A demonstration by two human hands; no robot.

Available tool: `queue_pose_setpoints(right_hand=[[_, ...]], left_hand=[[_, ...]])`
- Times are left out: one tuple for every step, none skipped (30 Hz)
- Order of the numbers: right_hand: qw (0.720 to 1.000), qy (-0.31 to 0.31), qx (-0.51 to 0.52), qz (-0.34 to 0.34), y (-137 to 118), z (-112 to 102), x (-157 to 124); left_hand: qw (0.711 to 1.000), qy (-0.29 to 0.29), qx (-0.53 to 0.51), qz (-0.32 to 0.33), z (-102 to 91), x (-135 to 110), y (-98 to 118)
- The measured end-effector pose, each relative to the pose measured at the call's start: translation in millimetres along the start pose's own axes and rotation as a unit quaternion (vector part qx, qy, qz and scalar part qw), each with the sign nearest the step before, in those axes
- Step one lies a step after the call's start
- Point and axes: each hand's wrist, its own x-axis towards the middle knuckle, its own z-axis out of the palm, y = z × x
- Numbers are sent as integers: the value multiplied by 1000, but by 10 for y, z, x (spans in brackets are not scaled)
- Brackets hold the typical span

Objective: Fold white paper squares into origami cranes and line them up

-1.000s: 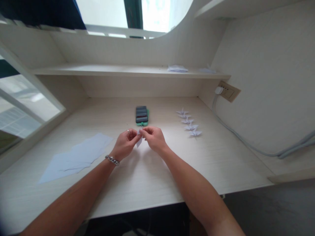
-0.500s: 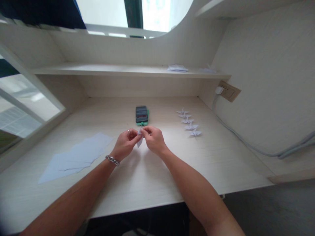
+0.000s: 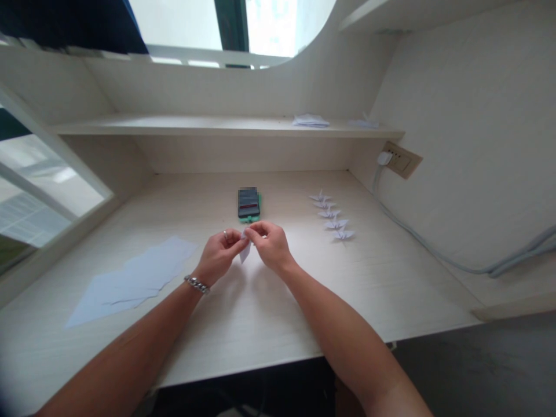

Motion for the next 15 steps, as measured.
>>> queue_pose_setpoints(right_hand=[[1000,1,11,7,0,-2,4],[1000,0,23,15,-2,-3,7],[999,-1,39,25,-6,-3,10],[998,-2,57,35,-11,-3,12],[996,-4,76,45,-17,-3,14],[994,-6,93,53,-21,-5,17],[993,-8,106,59,-23,-7,20],[991,-14,115,61,-24,-10,24],[991,-23,120,61,-22,-14,28],[990,-32,123,60,-19,-19,32],[990,-39,125,60,-16,-22,37],[989,-42,128,63,-14,-25,40],[988,-40,130,69,-13,-27,43],[988,-34,133,76,-13,-28,44],[987,-27,135,83,-15,-28,45]], left_hand=[[1000,-2,3,-2,2,0,5],[1000,-5,3,-4,3,-1,10],[1000,-8,1,-5,4,-1,14],[1000,-11,-2,-5,4,-1,17],[1000,-14,-4,-5,3,-1,20],[1000,-16,-4,-5,0,0,22],[1000,-17,-3,-5,-5,0,23],[1000,-17,2,-5,-9,1,23],[1000,-16,7,-5,-14,1,21],[1000,-16,15,-4,-18,2,19],[1000,-16,22,-4,-21,2,16],[999,-17,27,-3,-23,3,12],[999,-20,31,-2,-23,3,8],[999,-23,33,-1,-21,4,6],[999,-26,35,-1,-19,4,3]])
